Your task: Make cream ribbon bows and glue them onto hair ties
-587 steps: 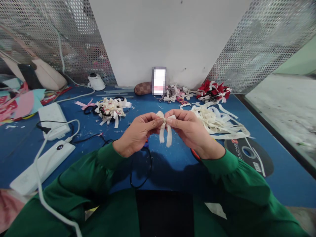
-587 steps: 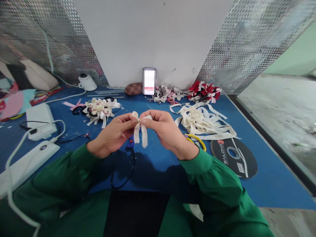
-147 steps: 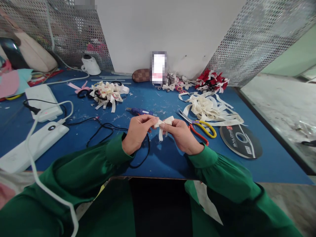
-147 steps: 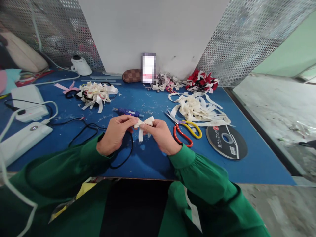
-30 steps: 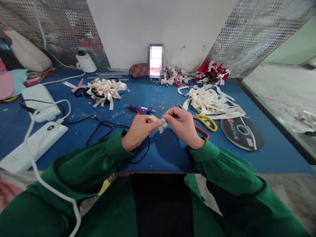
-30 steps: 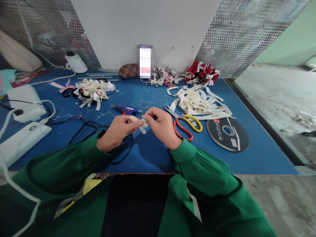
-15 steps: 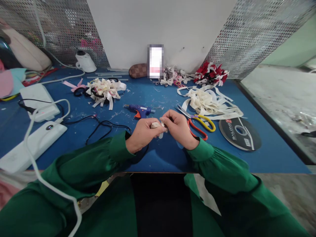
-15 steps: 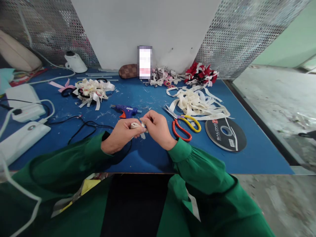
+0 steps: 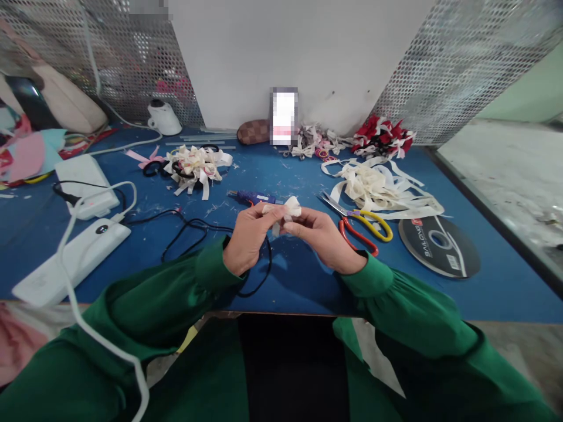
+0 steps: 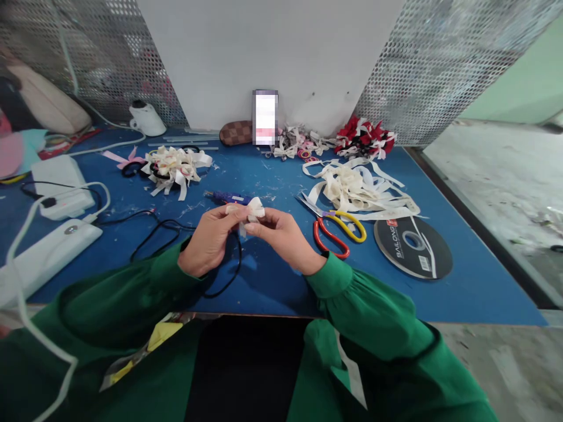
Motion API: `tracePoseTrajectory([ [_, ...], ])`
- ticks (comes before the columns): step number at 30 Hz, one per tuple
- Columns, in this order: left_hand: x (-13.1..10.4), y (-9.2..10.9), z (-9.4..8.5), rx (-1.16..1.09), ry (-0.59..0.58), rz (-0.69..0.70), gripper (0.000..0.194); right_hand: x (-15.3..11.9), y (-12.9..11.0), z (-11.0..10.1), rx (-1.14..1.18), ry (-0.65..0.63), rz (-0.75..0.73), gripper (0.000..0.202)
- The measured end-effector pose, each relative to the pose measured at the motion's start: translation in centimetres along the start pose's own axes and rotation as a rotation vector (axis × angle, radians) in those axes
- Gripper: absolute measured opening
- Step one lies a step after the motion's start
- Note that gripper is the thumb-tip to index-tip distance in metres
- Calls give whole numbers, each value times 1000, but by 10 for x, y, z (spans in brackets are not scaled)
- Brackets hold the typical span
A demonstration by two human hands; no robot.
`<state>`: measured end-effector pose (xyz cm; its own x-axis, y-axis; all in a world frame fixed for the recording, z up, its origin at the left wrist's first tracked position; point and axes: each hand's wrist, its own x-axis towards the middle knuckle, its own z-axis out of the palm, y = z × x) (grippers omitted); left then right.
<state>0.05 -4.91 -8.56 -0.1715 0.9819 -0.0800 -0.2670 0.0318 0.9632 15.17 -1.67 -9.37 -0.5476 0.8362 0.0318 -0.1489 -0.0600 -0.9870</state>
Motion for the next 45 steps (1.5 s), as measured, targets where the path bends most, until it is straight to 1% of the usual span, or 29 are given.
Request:
tracePoseTrajectory([
  [4, -4, -3, 2, 7, -37, -25, 22, -1, 6, 4, 33, 19, 70, 26],
  [6, -5, -3, 3, 9, -53, -28, 21, -1, 7, 5, 54, 19, 73, 24],
  [10, -6, 0, 4, 10, -141, -32, 28, -2, 5, 7, 81, -12, 114, 24],
  [11, -6, 1, 4, 36, -136, -19, 27, -3, 5, 7, 69, -17, 124, 24],
  [13, -6, 2, 4, 119, -73, 28, 21, -3, 4, 8, 27, -7, 122, 27],
  [15, -4, 2, 3, 204, -10, 74, 17, -4, 3, 8, -40, 6, 121, 27],
  [17, -2, 2, 1, 239, 18, 87, 16, -4, 2, 7, -171, -4, 104, 28],
  [20, 2, 3, -1, 197, 23, 21, 21, -7, -1, 7, -405, -34, -1, 33],
  [23, 4, 6, -2, 133, 2, -51, 26, -9, -5, 7, -562, -38, -100, 32],
  [26, 4, 7, -2, 109, 32, -43, 26, -9, -5, 8, -647, -12, -127, 30],
  [28, 3, 7, -1, 99, 50, -38, 26, -10, -2, 10, -629, 3, -128, 30],
  [31, 3, 5, 0, 84, 35, -78, 26, -12, 3, 14, -553, -11, -119, 31],
  [35, 5, 4, -2, 79, 11, -120, 26, -12, 3, 13, -492, -18, -47, 36],
  [36, 6, 4, -3, 81, 0, -125, 25, -11, 2, 11, -480, -4, -34, 37],
  [38, 6, 4, -4, 96, -25, -127, 25, -9, -1, 7, -445, 74, -35, 39],
  [41, 5, 4, -5, 141, -94, -120, 26, -4, -4, 1, -313, 205, -78, 36],
  [43, 3, 5, -5, 161, -150, -136, 27, -2, -4, -1, -215, 235, -103, 33],
  [45, 2, 6, -4, 151, -172, -165, 30, 1, -3, -3, -159, 274, -129, 31],
])
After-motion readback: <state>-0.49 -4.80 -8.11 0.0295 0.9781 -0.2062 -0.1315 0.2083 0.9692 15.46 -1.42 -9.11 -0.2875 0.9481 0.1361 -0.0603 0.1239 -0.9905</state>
